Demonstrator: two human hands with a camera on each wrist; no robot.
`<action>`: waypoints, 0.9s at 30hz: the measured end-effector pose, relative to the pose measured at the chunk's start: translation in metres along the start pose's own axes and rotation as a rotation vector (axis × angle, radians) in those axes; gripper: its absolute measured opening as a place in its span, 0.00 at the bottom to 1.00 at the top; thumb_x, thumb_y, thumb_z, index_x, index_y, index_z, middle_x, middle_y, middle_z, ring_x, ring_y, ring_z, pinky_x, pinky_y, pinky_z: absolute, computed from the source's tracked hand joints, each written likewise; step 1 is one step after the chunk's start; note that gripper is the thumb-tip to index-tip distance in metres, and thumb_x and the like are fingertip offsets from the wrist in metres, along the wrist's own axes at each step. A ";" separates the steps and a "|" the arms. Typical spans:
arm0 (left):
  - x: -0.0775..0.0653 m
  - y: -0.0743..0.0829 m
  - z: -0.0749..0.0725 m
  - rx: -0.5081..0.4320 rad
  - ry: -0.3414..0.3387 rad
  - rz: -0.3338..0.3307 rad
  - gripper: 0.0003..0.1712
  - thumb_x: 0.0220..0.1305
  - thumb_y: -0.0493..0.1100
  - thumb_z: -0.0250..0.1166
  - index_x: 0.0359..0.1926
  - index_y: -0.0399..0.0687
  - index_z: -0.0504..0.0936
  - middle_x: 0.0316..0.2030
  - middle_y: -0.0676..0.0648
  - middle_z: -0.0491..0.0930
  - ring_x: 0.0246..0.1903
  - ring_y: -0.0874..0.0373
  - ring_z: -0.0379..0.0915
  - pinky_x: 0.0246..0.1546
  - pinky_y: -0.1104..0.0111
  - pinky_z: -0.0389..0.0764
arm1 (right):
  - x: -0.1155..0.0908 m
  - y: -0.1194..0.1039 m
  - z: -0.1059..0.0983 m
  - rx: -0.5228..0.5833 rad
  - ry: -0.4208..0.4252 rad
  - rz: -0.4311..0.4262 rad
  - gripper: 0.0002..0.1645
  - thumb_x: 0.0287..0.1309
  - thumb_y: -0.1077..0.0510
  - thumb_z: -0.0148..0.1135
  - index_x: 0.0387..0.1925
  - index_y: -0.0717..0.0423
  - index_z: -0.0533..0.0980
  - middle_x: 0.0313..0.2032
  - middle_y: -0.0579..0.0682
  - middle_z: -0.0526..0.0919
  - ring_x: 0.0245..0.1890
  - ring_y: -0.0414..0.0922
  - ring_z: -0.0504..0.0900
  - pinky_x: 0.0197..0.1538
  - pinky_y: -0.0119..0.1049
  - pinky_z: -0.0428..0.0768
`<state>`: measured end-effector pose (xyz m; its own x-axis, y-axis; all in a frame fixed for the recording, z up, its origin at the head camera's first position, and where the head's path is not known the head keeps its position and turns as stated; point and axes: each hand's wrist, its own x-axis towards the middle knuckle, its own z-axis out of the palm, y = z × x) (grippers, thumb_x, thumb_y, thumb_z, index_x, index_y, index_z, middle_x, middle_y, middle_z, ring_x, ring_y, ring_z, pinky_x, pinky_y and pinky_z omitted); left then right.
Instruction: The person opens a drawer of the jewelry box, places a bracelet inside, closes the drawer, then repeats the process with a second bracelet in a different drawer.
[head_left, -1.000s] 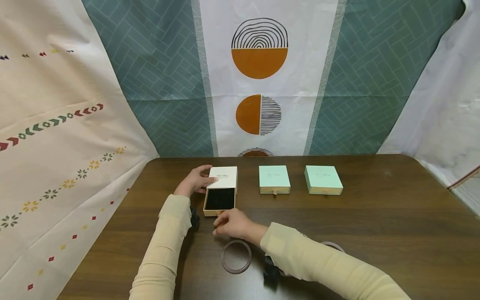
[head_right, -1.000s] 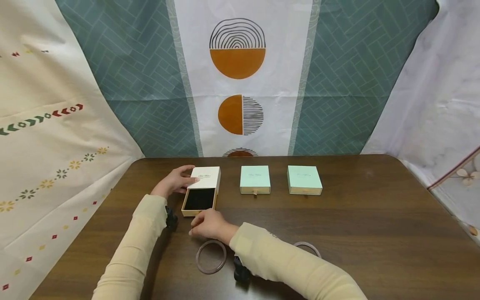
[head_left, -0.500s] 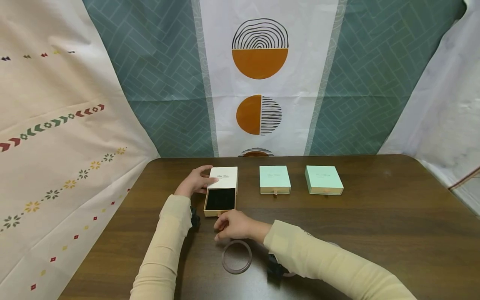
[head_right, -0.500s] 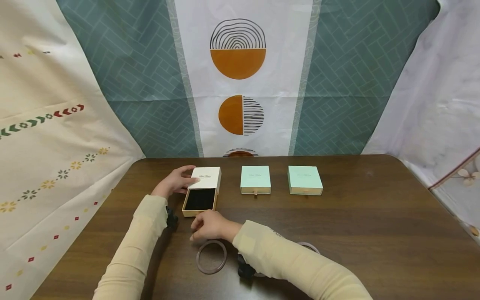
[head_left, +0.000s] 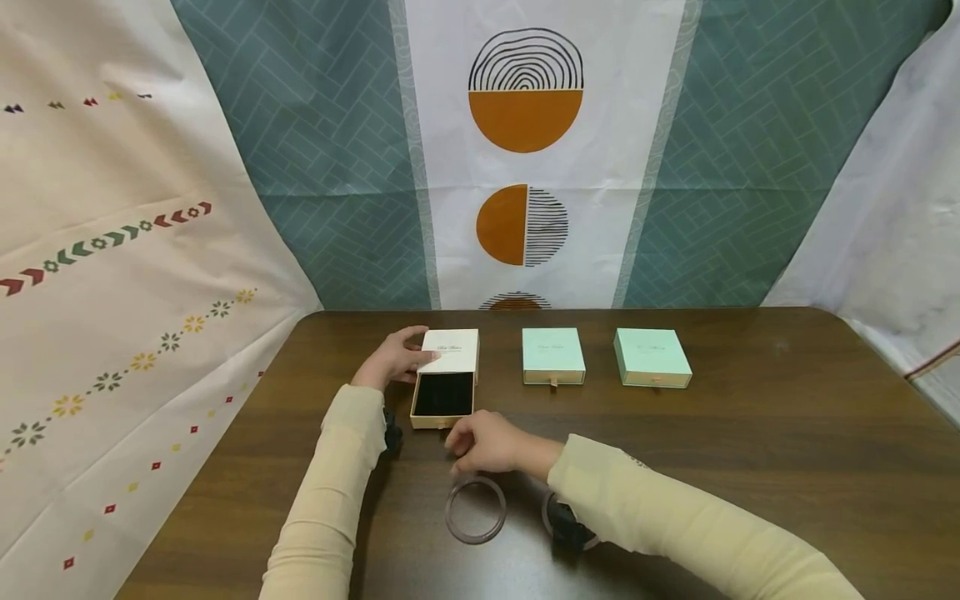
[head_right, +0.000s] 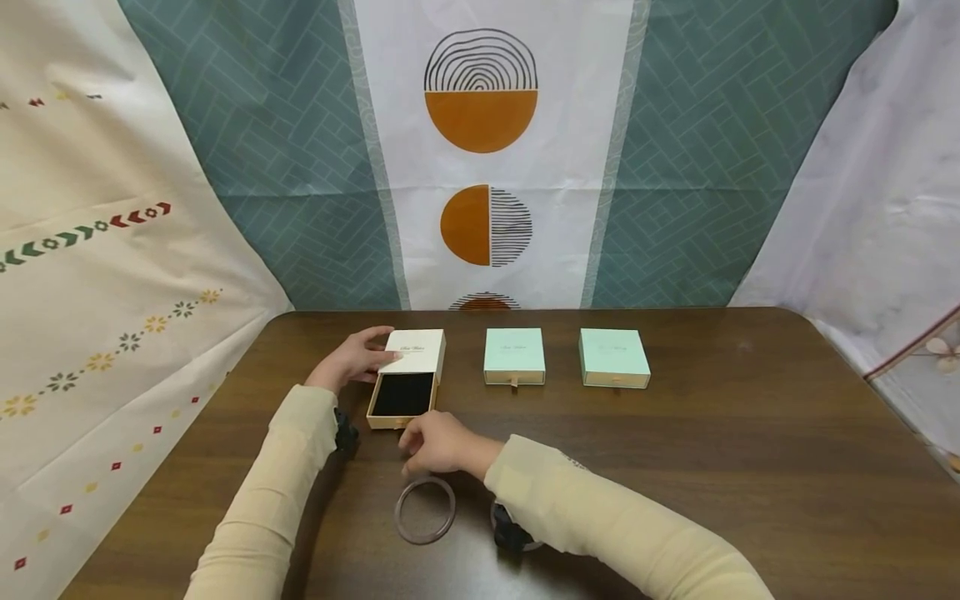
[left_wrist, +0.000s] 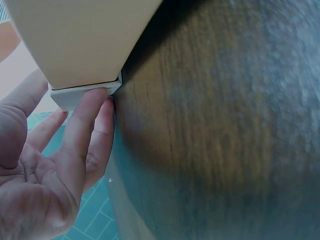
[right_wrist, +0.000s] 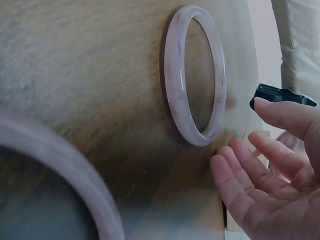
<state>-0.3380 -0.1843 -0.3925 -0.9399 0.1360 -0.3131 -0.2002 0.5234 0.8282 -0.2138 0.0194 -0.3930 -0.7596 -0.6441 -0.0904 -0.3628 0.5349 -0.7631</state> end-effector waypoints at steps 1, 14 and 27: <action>0.000 0.000 0.000 0.001 -0.004 0.004 0.41 0.65 0.43 0.63 0.74 0.54 0.53 0.64 0.32 0.61 0.57 0.39 0.69 0.53 0.49 0.77 | -0.001 0.000 -0.001 -0.003 0.001 0.006 0.15 0.44 0.65 0.72 0.37 0.63 0.81 0.32 0.53 0.85 0.34 0.42 0.81 0.36 0.26 0.78; 0.000 0.002 0.001 -0.009 -0.002 -0.002 0.41 0.65 0.43 0.63 0.74 0.52 0.52 0.65 0.33 0.60 0.55 0.40 0.70 0.54 0.50 0.77 | -0.018 0.001 -0.013 0.032 0.036 0.101 0.13 0.43 0.66 0.72 0.35 0.64 0.81 0.26 0.48 0.81 0.27 0.35 0.75 0.29 0.25 0.74; -0.001 0.001 -0.001 0.002 -0.009 0.004 0.42 0.65 0.43 0.62 0.74 0.52 0.51 0.65 0.32 0.60 0.55 0.40 0.70 0.53 0.50 0.78 | -0.036 -0.003 -0.009 0.100 0.109 0.154 0.13 0.41 0.68 0.72 0.34 0.66 0.80 0.22 0.46 0.78 0.14 0.35 0.71 0.20 0.27 0.76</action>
<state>-0.3372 -0.1843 -0.3907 -0.9381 0.1459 -0.3141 -0.1958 0.5247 0.8285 -0.1902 0.0457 -0.3820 -0.8578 -0.4930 -0.1452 -0.1866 0.5620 -0.8058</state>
